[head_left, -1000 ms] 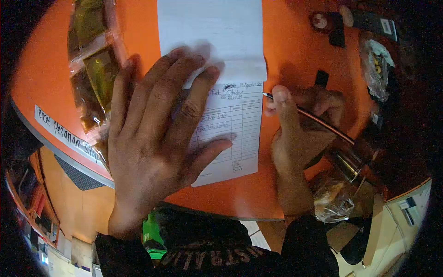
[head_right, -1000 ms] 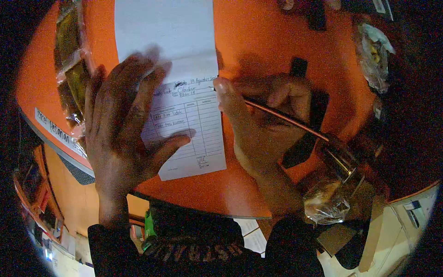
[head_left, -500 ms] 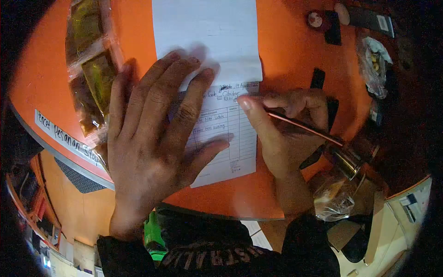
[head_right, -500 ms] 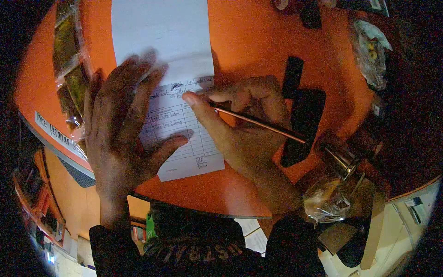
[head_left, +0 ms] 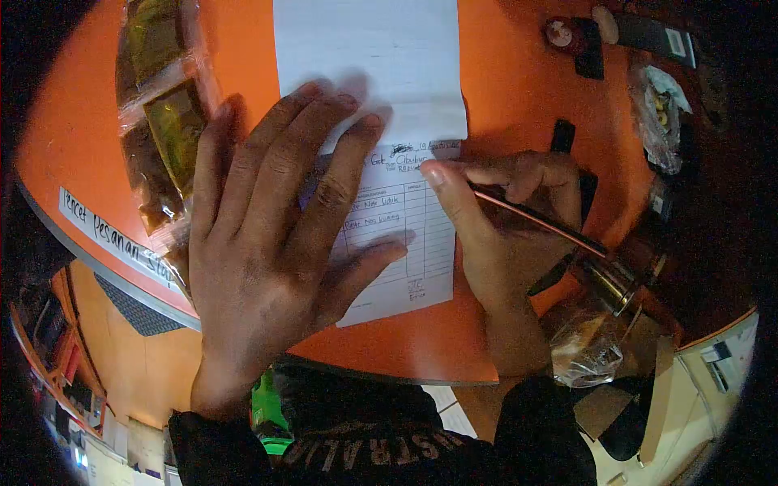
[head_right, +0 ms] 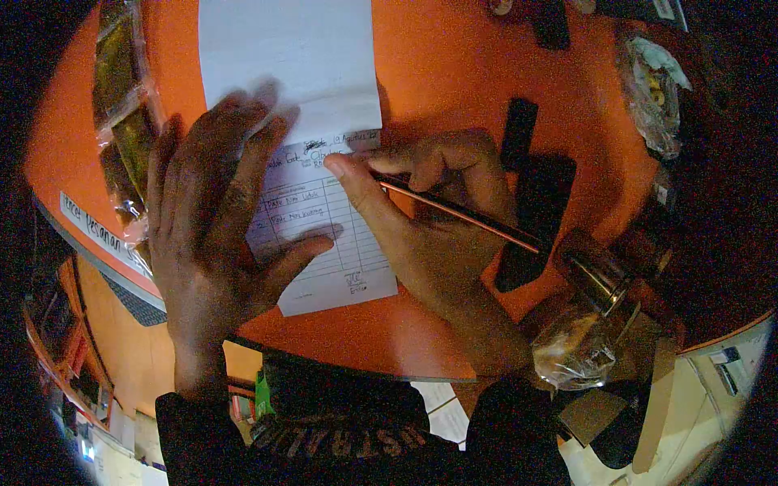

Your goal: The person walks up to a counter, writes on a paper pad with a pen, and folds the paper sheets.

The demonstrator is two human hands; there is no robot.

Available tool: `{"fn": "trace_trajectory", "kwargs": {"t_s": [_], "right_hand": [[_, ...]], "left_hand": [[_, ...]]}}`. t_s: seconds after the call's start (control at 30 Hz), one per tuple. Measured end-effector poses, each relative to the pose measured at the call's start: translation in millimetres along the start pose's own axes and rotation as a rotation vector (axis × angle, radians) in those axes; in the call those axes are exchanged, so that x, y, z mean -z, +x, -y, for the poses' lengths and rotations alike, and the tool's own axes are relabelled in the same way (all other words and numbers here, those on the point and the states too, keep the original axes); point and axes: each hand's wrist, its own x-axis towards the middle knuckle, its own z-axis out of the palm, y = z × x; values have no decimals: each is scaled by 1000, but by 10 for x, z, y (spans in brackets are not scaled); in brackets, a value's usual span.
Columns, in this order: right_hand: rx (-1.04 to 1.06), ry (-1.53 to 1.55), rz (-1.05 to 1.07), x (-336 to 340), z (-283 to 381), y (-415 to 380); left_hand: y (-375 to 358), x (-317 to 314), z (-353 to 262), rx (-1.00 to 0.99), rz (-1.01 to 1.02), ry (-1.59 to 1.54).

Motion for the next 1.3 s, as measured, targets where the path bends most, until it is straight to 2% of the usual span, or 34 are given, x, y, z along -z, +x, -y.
{"fn": "trace_trajectory", "kwargs": {"t_s": [0.2,0.33,0.53,0.63,0.73,0.83,0.93,1.03,1.2,1.3], "right_hand": [[-35,107,13,-15,33,4],[-7,63,29,-8,45,9],[-96,122,-9,-20,35,6],[-63,134,-12,-25,22,11],[-7,14,39,2,9,29],[-227,261,-40,-17,76,39],[-204,259,-75,-1,50,27],[-75,168,-37,16,36,24],[-143,206,-78,-2,82,16],[-116,223,-59,-1,26,18]], "left_hand": [[7,4,3,0,7,11],[-8,4,1,3,2,19],[5,1,-3,2,-3,22],[2,-8,3,-4,-7,24],[3,-7,6,-4,-8,25],[8,0,10,-6,-1,28],[4,-9,20,-22,-17,28],[3,-3,23,-32,-19,27],[13,16,-4,-9,11,28],[12,5,3,-9,9,25]]}}
